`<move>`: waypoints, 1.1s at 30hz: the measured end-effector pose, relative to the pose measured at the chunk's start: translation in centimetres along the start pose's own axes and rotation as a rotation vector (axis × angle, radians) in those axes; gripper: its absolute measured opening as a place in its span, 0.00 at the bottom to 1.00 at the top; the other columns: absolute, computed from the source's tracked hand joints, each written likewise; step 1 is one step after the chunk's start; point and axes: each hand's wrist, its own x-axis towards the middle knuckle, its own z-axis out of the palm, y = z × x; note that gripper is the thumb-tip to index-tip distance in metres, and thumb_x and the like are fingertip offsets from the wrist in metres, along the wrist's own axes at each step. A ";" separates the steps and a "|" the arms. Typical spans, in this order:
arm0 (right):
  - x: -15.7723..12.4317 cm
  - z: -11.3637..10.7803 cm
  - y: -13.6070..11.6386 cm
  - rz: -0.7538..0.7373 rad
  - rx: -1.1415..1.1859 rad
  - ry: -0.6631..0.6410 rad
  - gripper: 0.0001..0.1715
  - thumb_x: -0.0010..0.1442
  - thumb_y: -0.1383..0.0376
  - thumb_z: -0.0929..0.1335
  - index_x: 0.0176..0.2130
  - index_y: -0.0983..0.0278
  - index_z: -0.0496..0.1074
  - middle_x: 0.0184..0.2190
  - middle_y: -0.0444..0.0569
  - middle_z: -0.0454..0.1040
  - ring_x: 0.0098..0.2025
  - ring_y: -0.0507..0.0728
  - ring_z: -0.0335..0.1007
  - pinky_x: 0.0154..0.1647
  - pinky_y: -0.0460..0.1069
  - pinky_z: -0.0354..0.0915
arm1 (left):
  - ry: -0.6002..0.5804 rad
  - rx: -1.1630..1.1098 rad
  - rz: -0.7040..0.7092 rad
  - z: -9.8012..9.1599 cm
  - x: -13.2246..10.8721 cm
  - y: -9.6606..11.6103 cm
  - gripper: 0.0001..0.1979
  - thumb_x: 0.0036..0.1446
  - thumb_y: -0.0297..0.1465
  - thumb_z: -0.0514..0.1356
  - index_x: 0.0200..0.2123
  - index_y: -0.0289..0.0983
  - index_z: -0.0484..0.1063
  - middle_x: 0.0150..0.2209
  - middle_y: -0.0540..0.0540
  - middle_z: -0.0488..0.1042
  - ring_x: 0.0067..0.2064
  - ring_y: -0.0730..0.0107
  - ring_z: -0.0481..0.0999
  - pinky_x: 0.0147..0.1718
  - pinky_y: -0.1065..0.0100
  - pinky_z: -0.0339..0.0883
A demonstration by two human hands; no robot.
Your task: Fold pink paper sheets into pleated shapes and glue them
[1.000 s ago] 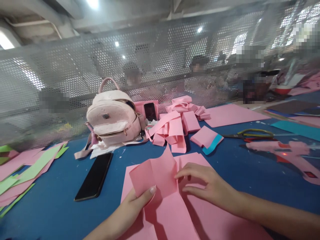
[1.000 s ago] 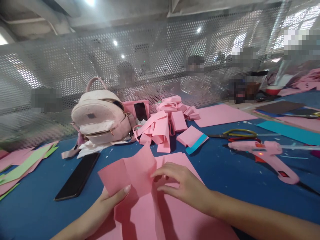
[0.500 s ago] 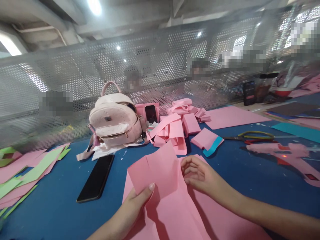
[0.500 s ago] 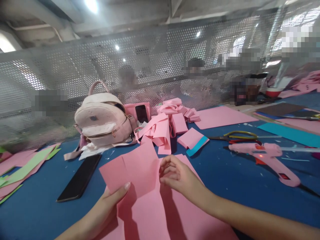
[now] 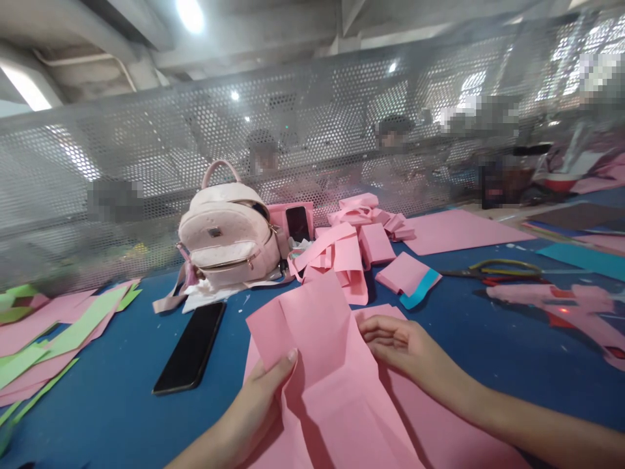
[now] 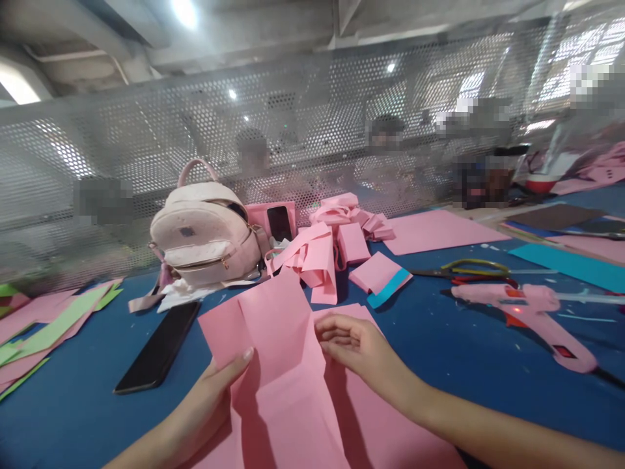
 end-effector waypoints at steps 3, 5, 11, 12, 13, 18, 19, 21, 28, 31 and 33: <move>0.0 0.1 -0.1 -0.004 0.014 0.023 0.23 0.58 0.52 0.71 0.47 0.64 0.73 0.44 0.54 0.79 0.47 0.62 0.76 0.50 0.54 0.70 | 0.017 0.002 -0.002 0.2 0.0 0.1 0.18 0.58 0.35 0.68 0.49 0.33 0.77 0.50 0.36 0.80 0.57 0.47 0.76 0.59 0.53 0.67; 0.0 0.2 0.0 -0.006 0.025 0.036 0.28 0.58 0.53 0.72 0.53 0.64 0.70 0.47 0.55 0.78 0.49 0.62 0.76 0.51 0.55 0.70 | 0.027 0.003 -0.006 0.3 0.0 0.3 0.18 0.56 0.35 0.69 0.48 0.32 0.78 0.49 0.36 0.80 0.56 0.47 0.76 0.59 0.53 0.66; 0.0 0.3 0.1 0.072 0.045 -0.008 0.31 0.58 0.52 0.71 0.55 0.65 0.70 0.44 0.55 0.79 0.30 0.56 0.77 0.33 0.52 0.73 | -0.010 -0.012 0.004 0.2 0.0 0.3 0.22 0.59 0.34 0.67 0.55 0.33 0.73 0.51 0.36 0.79 0.56 0.49 0.77 0.59 0.54 0.67; 0.0 0.3 0.1 0.062 0.042 -0.009 0.28 0.58 0.53 0.71 0.53 0.65 0.72 0.43 0.55 0.79 0.31 0.57 0.77 0.34 0.52 0.73 | -0.020 -0.018 0.008 0.2 0.0 0.3 0.23 0.60 0.34 0.66 0.57 0.33 0.72 0.52 0.36 0.79 0.56 0.49 0.77 0.59 0.54 0.67; -0.1 0.3 0.0 0.040 0.036 -0.009 0.25 0.58 0.54 0.71 0.50 0.65 0.73 0.43 0.55 0.79 0.35 0.58 0.78 0.38 0.53 0.73 | -0.027 -0.025 0.011 0.1 0.0 0.2 0.23 0.61 0.34 0.65 0.58 0.34 0.71 0.52 0.36 0.79 0.56 0.50 0.77 0.59 0.54 0.67; -0.5 0.6 -0.4 -0.032 -0.002 -0.014 0.14 0.59 0.57 0.71 0.40 0.64 0.76 0.38 0.51 0.80 0.44 0.62 0.77 0.45 0.53 0.72 | -0.028 -0.031 -0.011 0.2 -0.2 0.2 0.26 0.64 0.32 0.62 0.63 0.36 0.65 0.52 0.38 0.79 0.55 0.53 0.78 0.58 0.55 0.68; -0.6 0.7 -0.4 -0.042 -0.018 -0.021 0.13 0.59 0.57 0.70 0.39 0.64 0.76 0.38 0.51 0.79 0.44 0.62 0.77 0.45 0.52 0.72 | -0.029 -0.027 -0.018 0.1 -0.1 0.2 0.26 0.64 0.32 0.62 0.64 0.36 0.64 0.52 0.38 0.79 0.55 0.54 0.78 0.58 0.55 0.68; -0.7 0.7 -0.2 -0.083 -0.069 -0.022 0.14 0.61 0.59 0.70 0.45 0.63 0.76 0.39 0.50 0.78 0.44 0.60 0.76 0.44 0.51 0.71 | -0.042 -0.008 -0.031 0.0 0.0 0.4 0.26 0.64 0.32 0.62 0.63 0.35 0.64 0.52 0.37 0.79 0.55 0.53 0.78 0.57 0.55 0.69; -0.4 -1.3 0.2 -0.629 -0.656 -0.056 0.25 0.65 0.68 0.65 0.60 0.56 0.68 0.39 0.49 0.77 0.38 0.55 0.73 0.39 0.48 0.69 | -0.083 0.260 -0.131 -1.2 0.4 2.8 0.25 0.57 0.35 0.68 0.57 0.32 0.72 0.49 0.33 0.80 0.49 0.48 0.81 0.52 0.52 0.72; -0.7 -1.8 -1.0 -0.952 -0.922 0.009 0.15 0.66 0.70 0.65 0.45 0.54 0.77 0.32 0.46 0.74 0.34 0.53 0.70 0.35 0.47 0.64 | -0.175 0.555 -0.104 -1.5 0.8 4.3 0.25 0.57 0.40 0.67 0.54 0.34 0.75 0.48 0.35 0.81 0.48 0.49 0.82 0.50 0.54 0.72; -1.2 -1.6 -2.0 -1.044 -1.001 0.035 0.16 0.65 0.71 0.65 0.43 0.52 0.77 0.31 0.46 0.75 0.33 0.54 0.70 0.38 0.49 0.65 | -0.253 0.753 -0.057 -1.4 1.5 5.0 0.22 0.56 0.40 0.67 0.49 0.33 0.78 0.43 0.37 0.82 0.45 0.50 0.82 0.47 0.55 0.73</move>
